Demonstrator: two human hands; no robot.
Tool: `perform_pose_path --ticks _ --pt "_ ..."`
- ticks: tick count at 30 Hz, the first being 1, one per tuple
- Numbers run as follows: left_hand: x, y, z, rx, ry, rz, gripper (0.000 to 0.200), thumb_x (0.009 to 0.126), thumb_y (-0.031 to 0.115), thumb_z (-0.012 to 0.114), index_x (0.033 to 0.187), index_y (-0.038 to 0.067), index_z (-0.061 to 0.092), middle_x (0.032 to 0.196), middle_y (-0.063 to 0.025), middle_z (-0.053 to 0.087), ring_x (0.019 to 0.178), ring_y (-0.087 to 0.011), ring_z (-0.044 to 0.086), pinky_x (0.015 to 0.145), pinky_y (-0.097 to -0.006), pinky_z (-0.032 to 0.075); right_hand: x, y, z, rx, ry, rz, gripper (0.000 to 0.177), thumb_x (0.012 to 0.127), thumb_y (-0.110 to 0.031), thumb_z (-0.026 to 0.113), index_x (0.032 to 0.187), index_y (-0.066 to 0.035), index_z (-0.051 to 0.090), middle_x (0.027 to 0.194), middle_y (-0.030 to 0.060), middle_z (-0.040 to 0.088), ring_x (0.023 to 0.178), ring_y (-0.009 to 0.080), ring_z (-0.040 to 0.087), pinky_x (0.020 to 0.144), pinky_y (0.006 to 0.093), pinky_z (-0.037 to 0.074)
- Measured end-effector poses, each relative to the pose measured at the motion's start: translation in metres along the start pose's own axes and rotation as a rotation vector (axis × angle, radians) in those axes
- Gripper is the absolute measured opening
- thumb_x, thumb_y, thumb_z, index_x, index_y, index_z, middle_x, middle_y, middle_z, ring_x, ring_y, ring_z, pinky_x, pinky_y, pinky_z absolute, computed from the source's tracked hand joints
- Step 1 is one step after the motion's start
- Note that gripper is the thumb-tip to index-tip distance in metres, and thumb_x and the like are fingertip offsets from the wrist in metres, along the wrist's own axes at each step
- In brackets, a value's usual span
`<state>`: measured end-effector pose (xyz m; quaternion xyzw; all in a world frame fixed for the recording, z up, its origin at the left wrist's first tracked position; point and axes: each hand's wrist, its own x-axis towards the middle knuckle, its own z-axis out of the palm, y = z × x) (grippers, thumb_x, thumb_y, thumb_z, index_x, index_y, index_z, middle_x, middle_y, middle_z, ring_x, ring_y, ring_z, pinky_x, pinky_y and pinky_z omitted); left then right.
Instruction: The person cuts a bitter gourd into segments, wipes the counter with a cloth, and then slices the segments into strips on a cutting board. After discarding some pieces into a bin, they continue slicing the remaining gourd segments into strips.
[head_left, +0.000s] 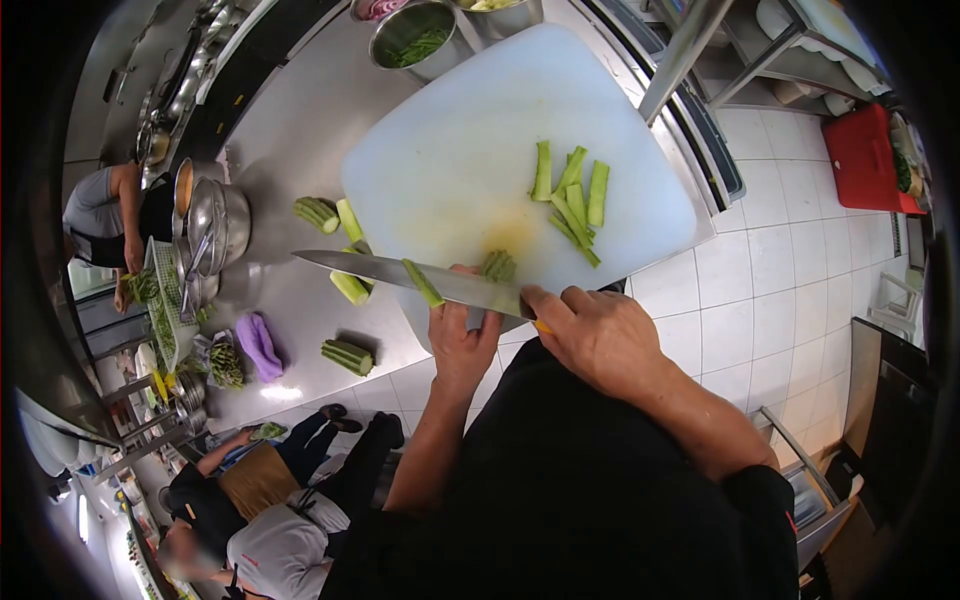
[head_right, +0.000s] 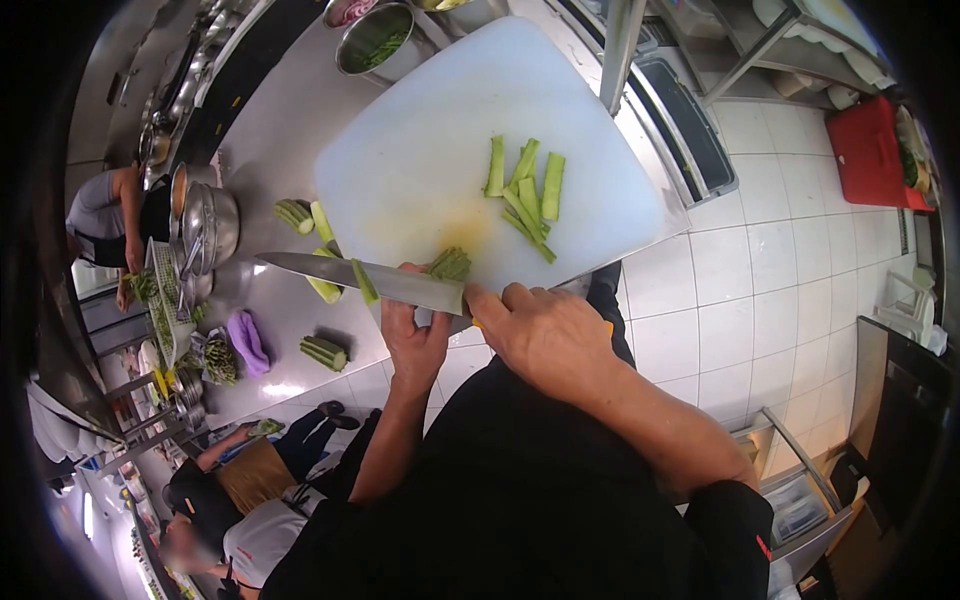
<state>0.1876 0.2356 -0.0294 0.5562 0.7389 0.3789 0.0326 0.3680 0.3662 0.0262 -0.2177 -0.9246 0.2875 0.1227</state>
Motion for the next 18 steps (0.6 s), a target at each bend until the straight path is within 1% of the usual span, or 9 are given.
perform_pose_path --ticks 5,8,11,14,17,18 --pt "-0.001 -0.003 0.005 0.06 0.033 0.018 0.043 0.08 -0.005 0.078 0.12 0.002 0.063 0.123 -0.0192 0.067 0.107 -0.0426 0.064 0.089 -0.0482 0.054 -0.004 0.005 0.006 -0.007 0.012 0.024 0.04 0.091 -0.021 0.076 0.127 -0.012 0.062 0.079 0.0088 0.066 0.066 0.0293 0.07 0.058 0.0414 0.056" --pt "0.003 0.001 0.003 0.04 0.028 0.007 0.039 0.081 -0.004 0.08 0.115 0.003 0.063 0.117 -0.017 0.069 0.106 -0.04 0.064 0.087 -0.0473 0.054 -0.006 0.007 0.007 0.014 0.037 0.02 0.031 0.093 -0.019 0.07 0.121 -0.009 0.061 0.072 0.0088 0.064 0.061 0.0284 0.07 0.053 0.0407 0.055" --pt "-0.002 -0.001 0.006 -0.059 0.066 -0.085 0.036 0.08 -0.004 0.081 0.111 0.006 0.065 0.111 -0.0152 0.068 0.103 -0.036 0.064 0.086 -0.0454 0.055 -0.01 0.008 0.008 -0.002 -0.009 0.068 0.029 0.095 -0.02 0.069 0.121 -0.009 0.06 0.072 0.0103 0.065 0.062 0.0299 0.07 0.053 0.0418 0.055" --pt "0.004 0.003 0.005 -0.019 0.064 -0.029 0.035 0.08 -0.004 0.081 0.108 0.008 0.065 0.109 -0.014 0.066 0.101 -0.033 0.064 0.084 -0.0429 0.055 -0.014 0.011 0.008 -0.001 -0.049 0.124 0.022 0.096 -0.02 0.066 0.114 -0.009 0.059 0.072 0.0112 0.066 0.062 0.0311 0.071 0.053 0.0427 0.056" --pt "0.006 0.006 0.007 -0.064 0.088 -0.074 0.036 0.08 -0.004 0.082 0.109 0.009 0.065 0.109 -0.0136 0.066 0.102 -0.0315 0.064 0.083 -0.0412 0.055 -0.02 0.015 0.007 -0.028 -0.124 0.177 0.016 0.098 -0.02 0.063 0.108 -0.009 0.058 0.073 0.0118 0.067 0.061 0.0319 0.07 0.053 0.0434 0.055" --pt "0.008 0.007 0.007 -0.051 0.092 -0.051 0.037 0.08 -0.004 0.082 0.109 0.009 0.065 0.109 -0.0136 0.065 0.102 -0.0313 0.064 0.083 -0.0411 0.055 -0.022 0.016 0.007 -0.047 -0.153 0.201 0.015 0.098 -0.019 0.063 0.107 -0.008 0.057 0.073 0.0119 0.067 0.062 0.0324 0.07 0.053 0.044 0.056"
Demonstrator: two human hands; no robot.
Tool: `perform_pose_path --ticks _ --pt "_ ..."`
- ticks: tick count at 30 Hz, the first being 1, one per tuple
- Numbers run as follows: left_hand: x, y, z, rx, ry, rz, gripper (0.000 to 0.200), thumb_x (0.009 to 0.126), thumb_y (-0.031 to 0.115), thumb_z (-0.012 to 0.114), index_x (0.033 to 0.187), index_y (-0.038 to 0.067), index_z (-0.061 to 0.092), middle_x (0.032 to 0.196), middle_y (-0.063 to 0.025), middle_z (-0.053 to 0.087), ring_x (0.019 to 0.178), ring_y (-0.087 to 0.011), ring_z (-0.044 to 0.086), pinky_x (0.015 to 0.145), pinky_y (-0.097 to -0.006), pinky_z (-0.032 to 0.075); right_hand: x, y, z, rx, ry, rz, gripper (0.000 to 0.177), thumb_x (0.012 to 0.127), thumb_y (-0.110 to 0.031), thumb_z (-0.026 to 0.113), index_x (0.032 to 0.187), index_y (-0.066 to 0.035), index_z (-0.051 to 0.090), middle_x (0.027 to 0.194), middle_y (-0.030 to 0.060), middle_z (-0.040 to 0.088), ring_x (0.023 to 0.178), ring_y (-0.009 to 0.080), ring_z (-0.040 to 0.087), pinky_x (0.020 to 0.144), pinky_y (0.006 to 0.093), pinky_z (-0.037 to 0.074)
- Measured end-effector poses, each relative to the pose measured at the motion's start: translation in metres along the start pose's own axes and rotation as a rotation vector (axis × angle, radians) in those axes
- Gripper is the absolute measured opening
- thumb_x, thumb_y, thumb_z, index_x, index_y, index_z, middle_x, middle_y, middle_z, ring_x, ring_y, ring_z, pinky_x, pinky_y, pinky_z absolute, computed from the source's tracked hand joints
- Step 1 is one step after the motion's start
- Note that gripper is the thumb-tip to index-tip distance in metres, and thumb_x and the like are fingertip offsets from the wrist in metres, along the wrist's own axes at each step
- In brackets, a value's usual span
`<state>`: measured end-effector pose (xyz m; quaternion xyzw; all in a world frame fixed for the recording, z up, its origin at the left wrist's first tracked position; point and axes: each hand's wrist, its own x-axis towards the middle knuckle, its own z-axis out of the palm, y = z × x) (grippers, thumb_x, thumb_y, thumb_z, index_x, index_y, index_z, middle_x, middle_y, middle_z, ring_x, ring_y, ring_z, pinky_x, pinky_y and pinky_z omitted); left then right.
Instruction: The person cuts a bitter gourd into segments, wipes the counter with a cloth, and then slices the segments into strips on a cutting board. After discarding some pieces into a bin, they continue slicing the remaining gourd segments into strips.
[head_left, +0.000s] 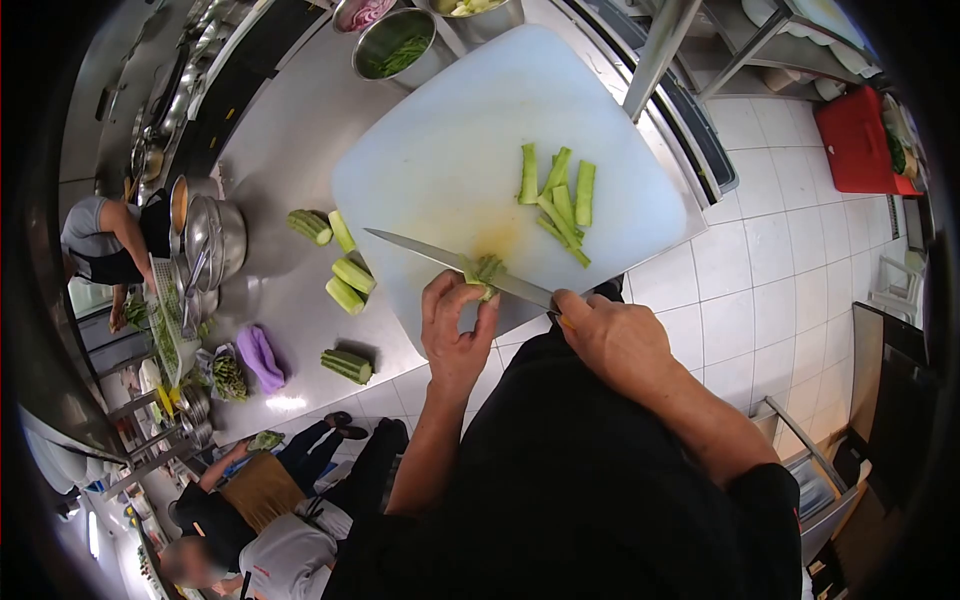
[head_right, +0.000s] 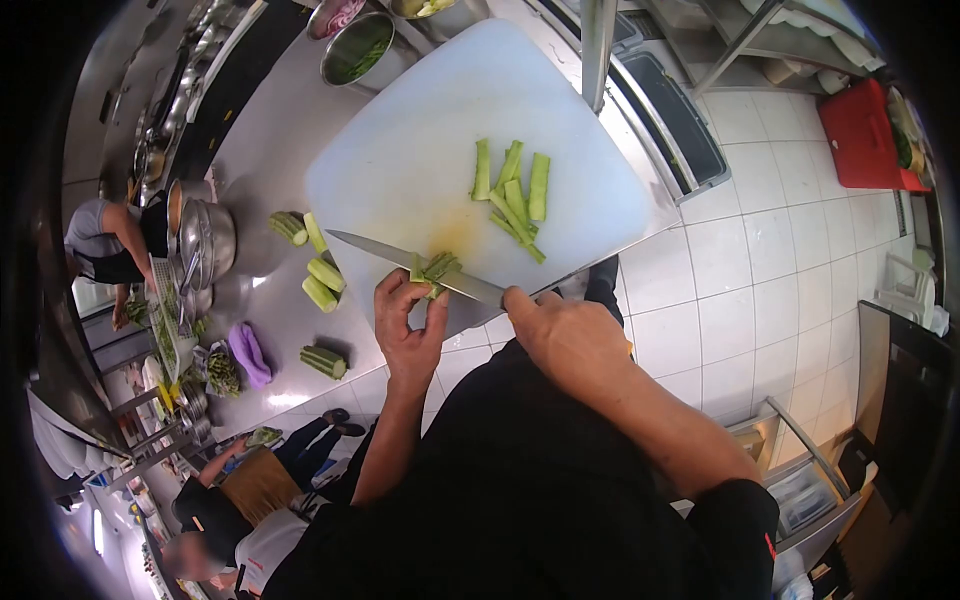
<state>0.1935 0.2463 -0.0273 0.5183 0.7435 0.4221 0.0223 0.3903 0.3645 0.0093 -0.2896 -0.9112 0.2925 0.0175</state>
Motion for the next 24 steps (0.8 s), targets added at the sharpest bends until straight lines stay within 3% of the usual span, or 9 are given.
perform_pose_path --ticks 5,11,14,20,24 --pt "0.002 -0.004 0.0 0.001 0.004 0.055 0.041 0.079 -0.004 0.084 0.112 0.01 0.064 0.113 -0.0142 0.064 0.103 -0.0309 0.064 0.084 -0.0408 0.055 -0.013 0.005 -0.009 -0.082 -0.086 0.088 0.015 0.098 -0.019 0.062 0.105 -0.007 0.056 0.074 0.0149 0.069 0.064 0.0358 0.071 0.055 0.0476 0.056" --pt "0.008 -0.009 -0.01 -0.034 -0.059 0.051 0.041 0.08 0.0 0.086 0.113 0.009 0.064 0.117 -0.0136 0.062 0.103 -0.032 0.064 0.083 -0.0415 0.055 -0.008 0.026 -0.027 0.124 -0.106 0.173 0.024 0.097 -0.026 0.069 0.11 -0.008 0.059 0.077 0.0173 0.07 0.066 0.0389 0.069 0.058 0.0469 0.055" --pt "0.02 0.001 -0.016 -0.013 -0.099 0.099 0.04 0.081 0.002 0.086 0.113 0.009 0.065 0.114 -0.0132 0.063 0.104 -0.032 0.064 0.083 -0.042 0.056 -0.003 0.009 -0.016 0.104 0.184 0.03 0.026 0.097 -0.027 0.07 0.112 -0.009 0.06 0.076 0.0141 0.069 0.064 0.036 0.069 0.058 0.0439 0.055" --pt "0.014 -0.005 -0.02 0.124 -0.195 0.126 0.038 0.081 -0.003 0.082 0.114 0.004 0.065 0.117 -0.0174 0.068 0.105 -0.0387 0.066 0.086 -0.0452 0.057 0.008 -0.022 -0.016 0.105 0.238 -0.138 0.023 0.095 -0.025 0.071 0.11 -0.01 0.064 0.07 0.0077 0.064 0.059 0.0284 0.068 0.051 0.0406 0.054" --pt "0.014 -0.004 -0.02 0.086 -0.195 0.09 0.038 0.08 -0.004 0.08 0.115 0.003 0.065 0.12 -0.0186 0.068 0.104 -0.0418 0.066 0.084 -0.0471 0.057 0.012 -0.023 -0.013 0.067 0.222 -0.145 0.023 0.094 -0.024 0.071 0.112 -0.01 0.065 0.07 0.0076 0.064 0.058 0.0283 0.068 0.049 0.041 0.053"
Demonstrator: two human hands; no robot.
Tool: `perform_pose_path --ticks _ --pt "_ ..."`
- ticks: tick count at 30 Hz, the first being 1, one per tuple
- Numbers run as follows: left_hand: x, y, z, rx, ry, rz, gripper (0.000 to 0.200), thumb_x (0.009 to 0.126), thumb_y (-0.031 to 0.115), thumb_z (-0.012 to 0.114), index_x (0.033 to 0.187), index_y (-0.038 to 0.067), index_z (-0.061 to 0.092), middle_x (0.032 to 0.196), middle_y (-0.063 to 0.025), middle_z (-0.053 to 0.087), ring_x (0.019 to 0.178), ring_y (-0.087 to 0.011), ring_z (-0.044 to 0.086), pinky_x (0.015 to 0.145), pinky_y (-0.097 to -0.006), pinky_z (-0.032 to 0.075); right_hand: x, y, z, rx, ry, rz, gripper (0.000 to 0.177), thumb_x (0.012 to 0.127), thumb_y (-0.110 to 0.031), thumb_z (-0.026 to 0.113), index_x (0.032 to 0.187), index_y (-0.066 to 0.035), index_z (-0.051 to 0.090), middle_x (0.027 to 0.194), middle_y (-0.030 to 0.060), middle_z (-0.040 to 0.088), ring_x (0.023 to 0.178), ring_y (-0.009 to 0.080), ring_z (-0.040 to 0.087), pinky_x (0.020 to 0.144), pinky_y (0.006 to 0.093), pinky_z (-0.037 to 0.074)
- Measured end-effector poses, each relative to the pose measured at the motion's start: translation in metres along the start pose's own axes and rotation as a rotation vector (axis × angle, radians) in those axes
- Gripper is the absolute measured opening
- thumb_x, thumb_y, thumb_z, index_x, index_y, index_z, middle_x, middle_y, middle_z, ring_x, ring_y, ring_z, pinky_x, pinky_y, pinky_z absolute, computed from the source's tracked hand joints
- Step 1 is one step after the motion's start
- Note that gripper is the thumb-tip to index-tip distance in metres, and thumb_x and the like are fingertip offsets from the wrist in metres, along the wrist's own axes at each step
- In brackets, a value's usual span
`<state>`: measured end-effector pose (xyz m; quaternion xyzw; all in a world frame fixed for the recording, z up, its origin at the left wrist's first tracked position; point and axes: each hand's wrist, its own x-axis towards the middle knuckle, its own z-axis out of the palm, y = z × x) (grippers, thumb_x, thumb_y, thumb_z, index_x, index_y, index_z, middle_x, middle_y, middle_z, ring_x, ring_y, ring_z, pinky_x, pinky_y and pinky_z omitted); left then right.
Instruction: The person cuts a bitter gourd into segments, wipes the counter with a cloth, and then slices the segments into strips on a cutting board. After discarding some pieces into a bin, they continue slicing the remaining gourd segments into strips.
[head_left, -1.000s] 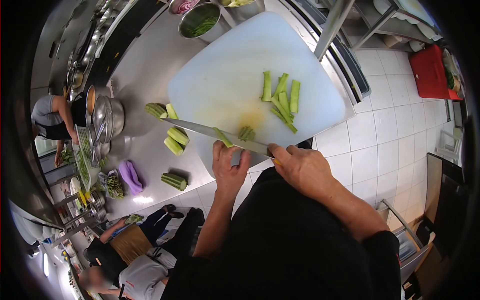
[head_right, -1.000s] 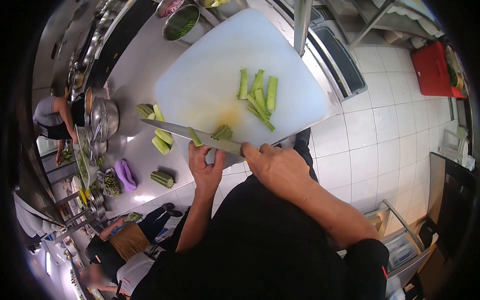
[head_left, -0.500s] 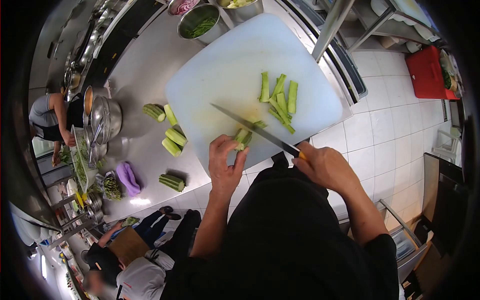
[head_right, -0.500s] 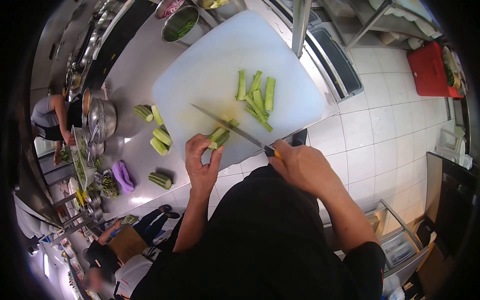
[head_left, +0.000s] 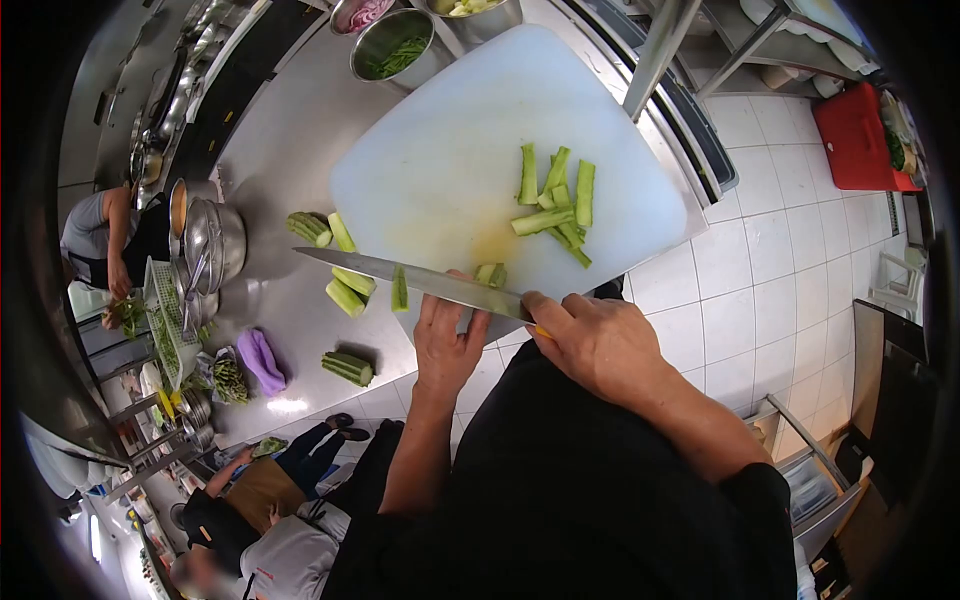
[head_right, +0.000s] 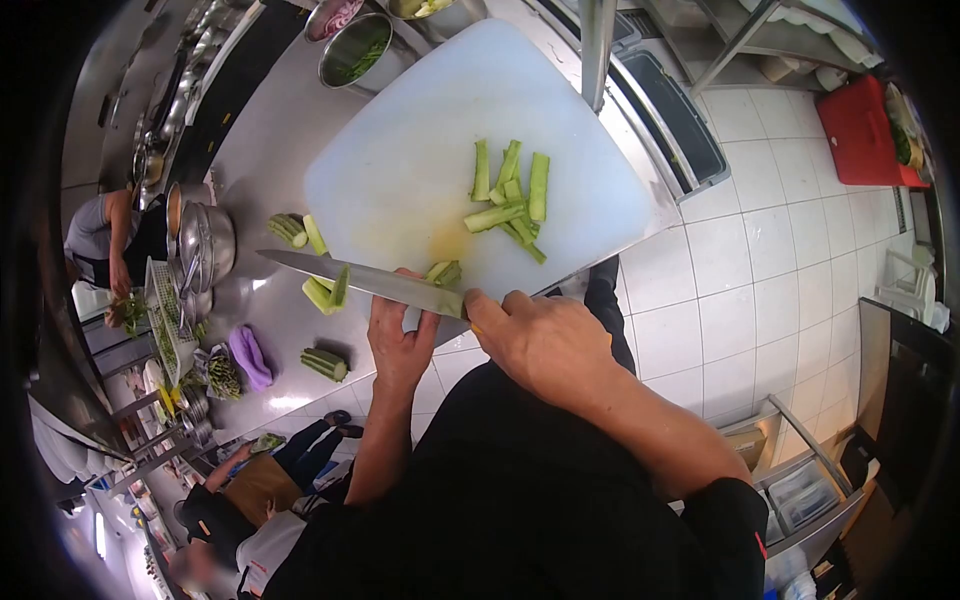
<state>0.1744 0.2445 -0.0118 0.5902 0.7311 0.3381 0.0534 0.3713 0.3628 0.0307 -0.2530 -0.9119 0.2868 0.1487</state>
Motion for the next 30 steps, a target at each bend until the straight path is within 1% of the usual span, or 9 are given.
perform_pose_path --ticks 8,11,14,16,17,20,23,26,30 --pt "-0.004 -0.002 0.005 0.002 0.046 0.033 0.036 0.082 -0.001 0.083 0.112 0.007 0.065 0.113 -0.0146 0.069 0.103 -0.0355 0.068 0.083 -0.0436 0.058 -0.005 0.015 -0.003 -0.024 -0.076 0.047 0.018 0.096 -0.024 0.068 0.107 -0.011 0.063 0.069 0.0084 0.065 0.058 0.0307 0.068 0.05 0.0431 0.054" --pt "0.0 0.0 0.004 -0.051 0.04 0.023 0.038 0.082 -0.001 0.084 0.113 0.008 0.065 0.112 -0.0136 0.069 0.103 -0.0333 0.068 0.084 -0.0413 0.058 -0.01 0.025 0.0 -0.069 -0.165 0.133 0.019 0.097 -0.026 0.067 0.106 -0.01 0.062 0.069 0.0113 0.068 0.06 0.0337 0.069 0.052 0.0459 0.054" --pt "0.001 0.0 0.004 -0.086 0.051 0.016 0.039 0.081 -0.002 0.083 0.114 0.008 0.065 0.115 -0.0137 0.068 0.102 -0.033 0.067 0.084 -0.0408 0.057 -0.008 0.037 -0.014 -0.072 -0.324 0.176 0.02 0.098 -0.028 0.067 0.105 -0.01 0.06 0.068 0.0136 0.069 0.063 0.0362 0.07 0.055 0.0484 0.055" --pt "0.002 0.001 0.001 -0.116 0.047 0.031 0.038 0.081 -0.003 0.083 0.114 0.007 0.065 0.117 -0.0137 0.067 0.103 -0.0332 0.067 0.084 -0.0412 0.058 -0.008 0.046 -0.02 -0.01 -0.325 0.191 0.021 0.098 -0.028 0.067 0.105 -0.009 0.06 0.068 0.0144 0.069 0.065 0.0373 0.071 0.056 0.0493 0.055" --pt "0.003 0.001 0.001 -0.13 0.048 0.039 0.038 0.081 -0.003 0.082 0.114 0.007 0.065 0.118 -0.0137 0.067 0.103 -0.0333 0.067 0.084 -0.0414 0.058 -0.007 0.048 -0.021 0.019 -0.324 0.197 0.021 0.098 -0.028 0.067 0.105 -0.009 0.06 0.069 0.0148 0.069 0.065 0.0379 0.071 0.057 0.0498 0.055" --pt "0.002 0.001 0.0 -0.123 0.003 0.001 0.039 0.082 -0.005 0.081 0.115 0.007 0.064 0.121 -0.0154 0.066 0.104 -0.034 0.067 0.084 -0.0413 0.058 -0.011 0.039 -0.009 -0.012 -0.184 0.213 0.022 0.097 -0.027 0.068 0.107 -0.008 0.061 0.069 0.0135 0.069 0.063 0.0361 0.07 0.056 0.0478 0.055" --pt "0.002 0.003 0.004 -0.138 0.009 -0.031 0.041 0.081 -0.005 0.08 0.117 0.006 0.063 0.119 -0.0164 0.066 0.104 -0.0367 0.067 0.085 -0.0435 0.057 -0.008 0.018 -0.011 0.066 -0.001 0.091 0.024 0.096 -0.025 0.07 0.11 -0.008 0.062 0.068 0.0111 0.067 0.058 0.0329 0.068 0.053 0.0444 0.054" --pt "0.003 0.005 0.005 0.044 0.038 0.066 0.042 0.08 -0.004 0.08 0.118 0.005 0.062 0.116 -0.0169 0.067 0.103 -0.0396 0.066 0.084 -0.0466 0.056 -0.006 0.001 -0.008 0.057 0.02 0.015 0.025 0.095 -0.023 0.071 0.112 -0.008 0.063 0.067 0.0093 0.064 0.055 0.0294 0.067 0.05 0.0413 0.053" --pt "0.005 0.009 0.004 0.029 0.033 0.023 0.043 0.08 -0.004 0.079 0.118 0.004 0.061 0.114 -0.0168 0.067 0.102 -0.0412 0.066 0.084 -0.0486 0.056 -0.007 -0.001 -0.002 0.05 -0.005 0.037 0.025 0.096 -0.023 0.07 0.114 -0.007 0.063 0.067 0.0102 0.064 0.052 0.0294 0.066 0.046 0.0415 0.051"
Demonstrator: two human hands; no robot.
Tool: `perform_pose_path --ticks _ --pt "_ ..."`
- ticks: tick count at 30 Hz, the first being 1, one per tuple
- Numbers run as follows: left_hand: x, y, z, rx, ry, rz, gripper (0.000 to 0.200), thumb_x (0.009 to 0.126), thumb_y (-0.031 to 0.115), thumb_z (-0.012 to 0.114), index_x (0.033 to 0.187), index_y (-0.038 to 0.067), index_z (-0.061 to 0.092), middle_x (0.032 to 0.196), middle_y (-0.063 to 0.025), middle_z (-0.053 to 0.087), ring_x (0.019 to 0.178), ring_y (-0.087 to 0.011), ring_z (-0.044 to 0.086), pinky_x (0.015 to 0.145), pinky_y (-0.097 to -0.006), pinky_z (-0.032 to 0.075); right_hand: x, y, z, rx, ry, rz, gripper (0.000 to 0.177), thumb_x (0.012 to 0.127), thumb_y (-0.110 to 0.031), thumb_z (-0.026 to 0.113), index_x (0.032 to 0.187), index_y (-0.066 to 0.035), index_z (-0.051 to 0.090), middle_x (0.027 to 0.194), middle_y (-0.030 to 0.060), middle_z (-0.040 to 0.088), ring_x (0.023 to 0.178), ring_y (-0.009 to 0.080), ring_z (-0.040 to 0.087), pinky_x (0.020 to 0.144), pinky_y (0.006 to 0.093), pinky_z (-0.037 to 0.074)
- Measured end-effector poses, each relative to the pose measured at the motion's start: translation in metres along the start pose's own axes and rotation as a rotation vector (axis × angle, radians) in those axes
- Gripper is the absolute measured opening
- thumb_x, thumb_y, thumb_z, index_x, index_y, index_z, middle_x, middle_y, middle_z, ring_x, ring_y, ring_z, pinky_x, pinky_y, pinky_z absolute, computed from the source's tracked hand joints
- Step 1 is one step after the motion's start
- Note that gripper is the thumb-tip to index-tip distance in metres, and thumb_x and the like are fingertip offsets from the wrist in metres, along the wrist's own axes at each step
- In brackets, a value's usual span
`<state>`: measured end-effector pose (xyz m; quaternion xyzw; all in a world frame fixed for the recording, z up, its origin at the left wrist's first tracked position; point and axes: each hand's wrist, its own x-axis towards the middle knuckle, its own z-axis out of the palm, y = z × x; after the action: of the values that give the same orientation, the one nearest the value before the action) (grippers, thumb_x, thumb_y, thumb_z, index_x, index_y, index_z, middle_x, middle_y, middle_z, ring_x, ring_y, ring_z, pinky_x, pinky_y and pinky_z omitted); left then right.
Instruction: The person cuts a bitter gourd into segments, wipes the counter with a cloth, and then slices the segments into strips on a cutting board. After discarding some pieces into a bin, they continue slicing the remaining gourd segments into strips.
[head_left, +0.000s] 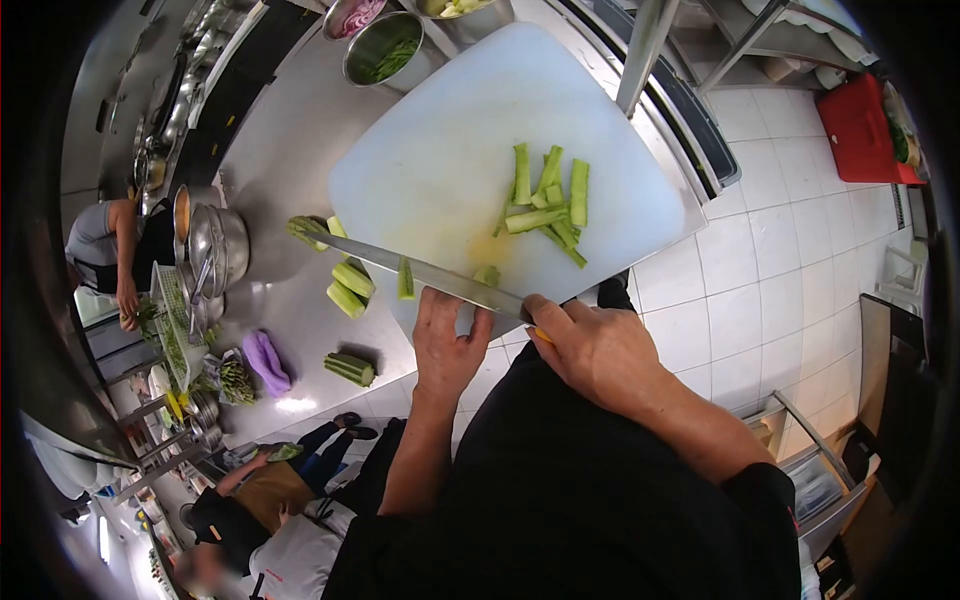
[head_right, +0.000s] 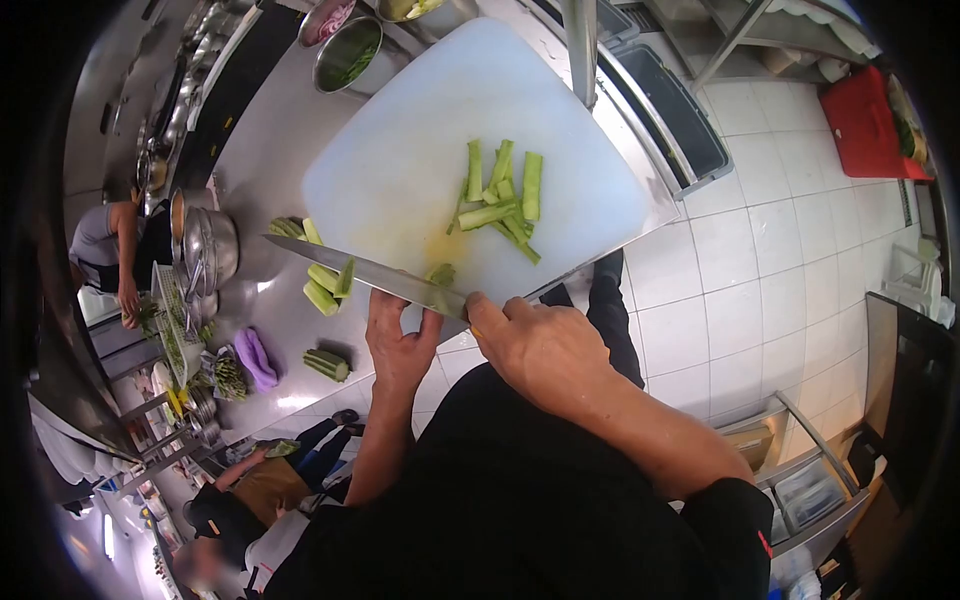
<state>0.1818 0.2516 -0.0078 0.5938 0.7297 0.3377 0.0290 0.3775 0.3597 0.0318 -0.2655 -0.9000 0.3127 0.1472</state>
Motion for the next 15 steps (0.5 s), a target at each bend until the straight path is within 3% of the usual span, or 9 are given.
perform_pose_path --ticks 6,15 --pt "-0.004 -0.003 0.002 -0.015 -0.014 0.002 0.041 0.08 -0.005 0.08 0.116 0.005 0.062 0.112 -0.0155 0.067 0.101 -0.0381 0.066 0.083 -0.0463 0.056 -0.007 0.008 0.007 0.045 0.008 0.028 0.02 0.096 -0.022 0.068 0.106 -0.007 0.06 0.066 0.0108 0.064 0.052 0.0305 0.067 0.045 0.0426 0.052" --pt "0.001 0.001 -0.002 -0.054 -0.053 -0.053 0.041 0.081 -0.004 0.081 0.116 0.006 0.062 0.113 -0.0129 0.065 0.101 -0.032 0.066 0.083 -0.0416 0.056 -0.02 0.028 -0.001 -0.048 -0.23 0.19 0.021 0.1 -0.027 0.062 0.098 -0.006 0.059 0.066 0.0156 0.068 0.059 0.0334 0.07 0.051 0.0457 0.055"
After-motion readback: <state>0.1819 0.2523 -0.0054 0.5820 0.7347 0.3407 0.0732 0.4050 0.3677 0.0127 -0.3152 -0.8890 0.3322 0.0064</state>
